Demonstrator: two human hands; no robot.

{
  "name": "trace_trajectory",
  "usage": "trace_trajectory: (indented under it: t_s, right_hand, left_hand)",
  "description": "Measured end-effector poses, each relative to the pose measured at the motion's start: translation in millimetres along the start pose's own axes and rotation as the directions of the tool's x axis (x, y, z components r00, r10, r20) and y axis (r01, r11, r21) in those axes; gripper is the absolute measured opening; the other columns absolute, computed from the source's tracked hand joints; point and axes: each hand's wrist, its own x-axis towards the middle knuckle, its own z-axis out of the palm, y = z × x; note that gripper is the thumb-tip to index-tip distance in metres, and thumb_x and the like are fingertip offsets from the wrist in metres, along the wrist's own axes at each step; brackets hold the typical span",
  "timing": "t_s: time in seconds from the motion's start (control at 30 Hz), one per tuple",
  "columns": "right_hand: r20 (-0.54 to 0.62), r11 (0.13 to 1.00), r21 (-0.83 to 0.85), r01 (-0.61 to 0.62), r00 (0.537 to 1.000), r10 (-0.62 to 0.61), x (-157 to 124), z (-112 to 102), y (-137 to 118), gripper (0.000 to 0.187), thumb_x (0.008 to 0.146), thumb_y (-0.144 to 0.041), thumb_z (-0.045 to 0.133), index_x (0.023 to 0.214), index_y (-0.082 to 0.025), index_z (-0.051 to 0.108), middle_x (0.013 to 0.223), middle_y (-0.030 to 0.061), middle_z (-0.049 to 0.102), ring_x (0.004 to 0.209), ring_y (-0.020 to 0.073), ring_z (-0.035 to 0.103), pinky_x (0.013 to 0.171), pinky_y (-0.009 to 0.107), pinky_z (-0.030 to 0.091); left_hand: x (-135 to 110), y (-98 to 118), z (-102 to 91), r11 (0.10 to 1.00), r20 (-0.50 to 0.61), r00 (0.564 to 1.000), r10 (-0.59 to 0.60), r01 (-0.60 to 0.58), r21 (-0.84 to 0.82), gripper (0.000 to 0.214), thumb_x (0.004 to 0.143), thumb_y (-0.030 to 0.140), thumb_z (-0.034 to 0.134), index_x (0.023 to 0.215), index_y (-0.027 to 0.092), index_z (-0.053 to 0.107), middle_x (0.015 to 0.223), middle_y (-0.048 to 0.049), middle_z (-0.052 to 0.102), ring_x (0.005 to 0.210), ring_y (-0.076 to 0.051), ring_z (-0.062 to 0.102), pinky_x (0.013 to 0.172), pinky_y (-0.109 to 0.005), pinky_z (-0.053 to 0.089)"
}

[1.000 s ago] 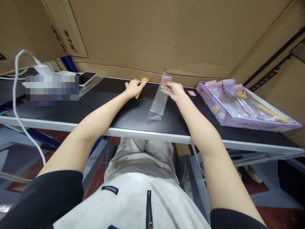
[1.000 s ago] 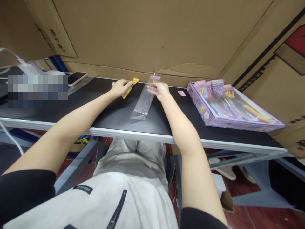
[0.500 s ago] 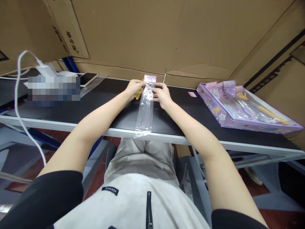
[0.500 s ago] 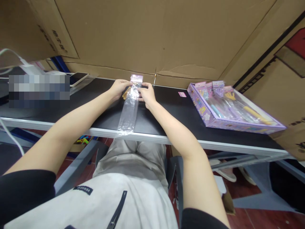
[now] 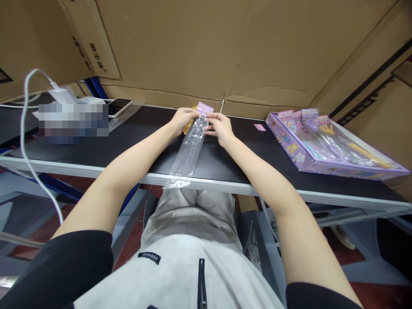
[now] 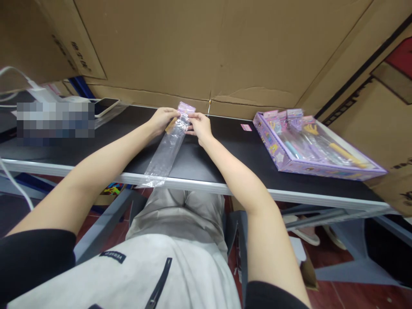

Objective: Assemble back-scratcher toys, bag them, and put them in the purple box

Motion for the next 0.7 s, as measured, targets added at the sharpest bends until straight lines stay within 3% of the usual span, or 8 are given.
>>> trace_trajectory:
  t_s: [0.17,0.37,0.5,0.7]
  right_hand:
    - [-0.023,1.0,0.015,0.025,0.999,-0.025,3.8,-2.4,-0.8,0.015,0.092,-0.01,0.066,0.099,-0.023,0.065,0.086,-0.0047,0.069,0.053,0.0048,0.059,0.062,0.025,0.066]
    - [-0.071,0.999,0.013,0.043,0.997,-0.042,15.4,-10.9,-0.4,0.026,0.093,-0.018,0.067,0.117,-0.026,0.067,0.101,-0.0021,0.074,0.054,0.0054,0.062,0.064,0.026,0.068]
    - [-0.091,0.995,-0.033,0.091,0.991,-0.093,22.3,-17.0,0.5,0.015,0.095,-0.022,0.068,0.109,-0.023,0.066,0.1,-0.0018,0.074,0.056,0.005,0.063,0.065,0.025,0.067]
    - [-0.069,0.977,-0.12,0.175,0.98,-0.184,29.7,-21.5,5.8,0.017,0.095,-0.03,0.076,0.097,-0.022,0.062,0.095,-0.0025,0.071,0.068,0.0075,0.07,0.072,0.028,0.068]
  left_hand:
    - [-3.9,4.9,-0.1,1.0,0.038,0.999,0.016,-0.016,-0.011,0.007,0.074,0.016,0.071,0.069,0.017,0.066,0.072,-0.0041,0.071,0.082,-0.022,0.071,0.092,-0.038,0.06]
    - [-6.2,6.3,-0.2,0.999,0.13,0.991,0.046,-0.046,0.004,0.01,0.073,0.018,0.074,0.069,0.017,0.065,0.074,-0.0027,0.069,0.082,-0.021,0.069,0.093,-0.036,0.056]
    - [-4.1,3.2,0.6,0.996,0.146,0.985,0.09,-0.091,-0.003,0.009,0.072,0.018,0.072,0.068,0.017,0.064,0.073,-0.001,0.067,0.076,-0.017,0.065,0.088,-0.031,0.053]
    - [-0.1,1.9,0.6,0.986,0.038,0.989,0.144,-0.147,0.083,0.013,0.074,0.013,0.067,0.062,0.016,0.064,0.066,0.0012,0.061,0.069,-0.013,0.056,0.077,-0.024,0.048]
